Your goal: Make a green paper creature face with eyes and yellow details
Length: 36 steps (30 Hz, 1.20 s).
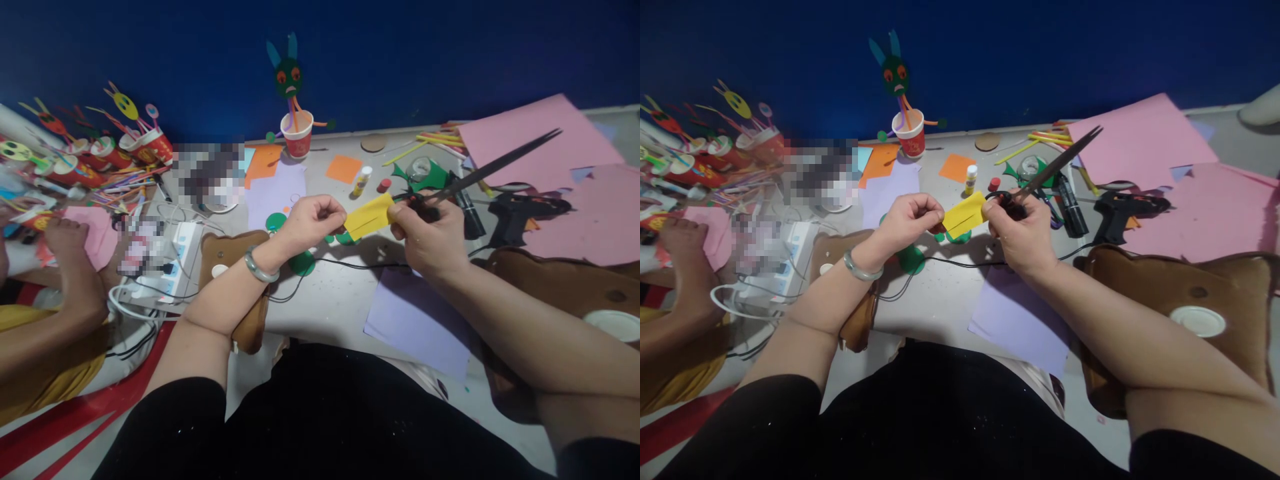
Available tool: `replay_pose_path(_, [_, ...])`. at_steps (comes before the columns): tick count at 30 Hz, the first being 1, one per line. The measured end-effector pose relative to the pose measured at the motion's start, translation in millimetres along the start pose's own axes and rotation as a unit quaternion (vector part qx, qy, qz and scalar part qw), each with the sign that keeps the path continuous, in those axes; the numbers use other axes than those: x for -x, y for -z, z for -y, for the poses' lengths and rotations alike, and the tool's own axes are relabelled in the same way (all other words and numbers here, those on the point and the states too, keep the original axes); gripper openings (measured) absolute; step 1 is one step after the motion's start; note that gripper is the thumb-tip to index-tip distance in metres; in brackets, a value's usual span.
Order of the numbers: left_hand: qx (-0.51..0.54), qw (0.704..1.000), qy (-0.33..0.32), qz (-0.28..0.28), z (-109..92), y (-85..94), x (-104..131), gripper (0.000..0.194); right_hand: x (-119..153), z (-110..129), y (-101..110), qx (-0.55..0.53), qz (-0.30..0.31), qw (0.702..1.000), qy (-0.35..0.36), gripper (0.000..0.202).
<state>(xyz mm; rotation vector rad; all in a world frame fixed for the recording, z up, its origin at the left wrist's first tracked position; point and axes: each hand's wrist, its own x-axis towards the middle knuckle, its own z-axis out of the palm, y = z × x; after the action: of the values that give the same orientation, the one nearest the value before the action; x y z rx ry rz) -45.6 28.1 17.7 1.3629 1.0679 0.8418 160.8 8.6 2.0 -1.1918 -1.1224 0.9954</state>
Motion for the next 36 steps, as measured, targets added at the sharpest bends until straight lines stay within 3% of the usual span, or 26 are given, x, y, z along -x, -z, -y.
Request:
replay_pose_path(5, [0.025, 0.999, 0.0, -0.044, -0.4, 2.9, -2.2, 0.016, -5.9, -2.3, 0.5, -0.044, -0.016, 0.999, -0.009, 0.032])
replay_pose_path(8, [0.044, 0.997, 0.0, -0.07, 2.5, 2.9, -3.6, 0.008, -3.5, -3.9, -1.0, -0.049, -0.017, 0.998, -0.023, 0.033])
replay_pose_path(12, [0.043, 0.999, 0.008, 0.0, 6.1, 1.0, -2.0, 0.028, 5.3, -4.1, -3.9, -0.036, 0.011, 0.998, -0.057, 0.036])
replay_pose_path(17, [0.052, 0.998, 0.036, 0.019, 2.9, 5.1, -1.7, 0.013, 1.5, 2.3, -2.7, -0.031, 0.015, 0.997, -0.071, 0.035])
replay_pose_path(20, [0.032, 0.997, 0.059, 0.043, -2.5, 7.2, -2.1, 0.019, -8.2, 3.9, 1.2, -0.037, 0.019, 0.994, -0.102, 0.034])
replay_pose_path(25, [-0.056, 0.991, 0.034, 0.115, -5.2, 6.3, 0.7, 0.022, -14.1, -6.2, 7.2, 0.032, 0.138, 0.976, -0.165, 0.034])
replay_pose_path(30, [-0.075, 0.991, 0.014, 0.11, 0.1, 7.3, 0.8, 0.027, -6.6, -1.8, 6.8, 0.078, 0.188, 0.961, -0.19, 0.037])
replay_pose_path(36, [0.0, 0.996, 0.06, 0.067, 2.1, 6.1, -3.7, 0.049, -4.0, 1.6, 4.3, 0.055, 0.147, 0.976, -0.152, 0.036])
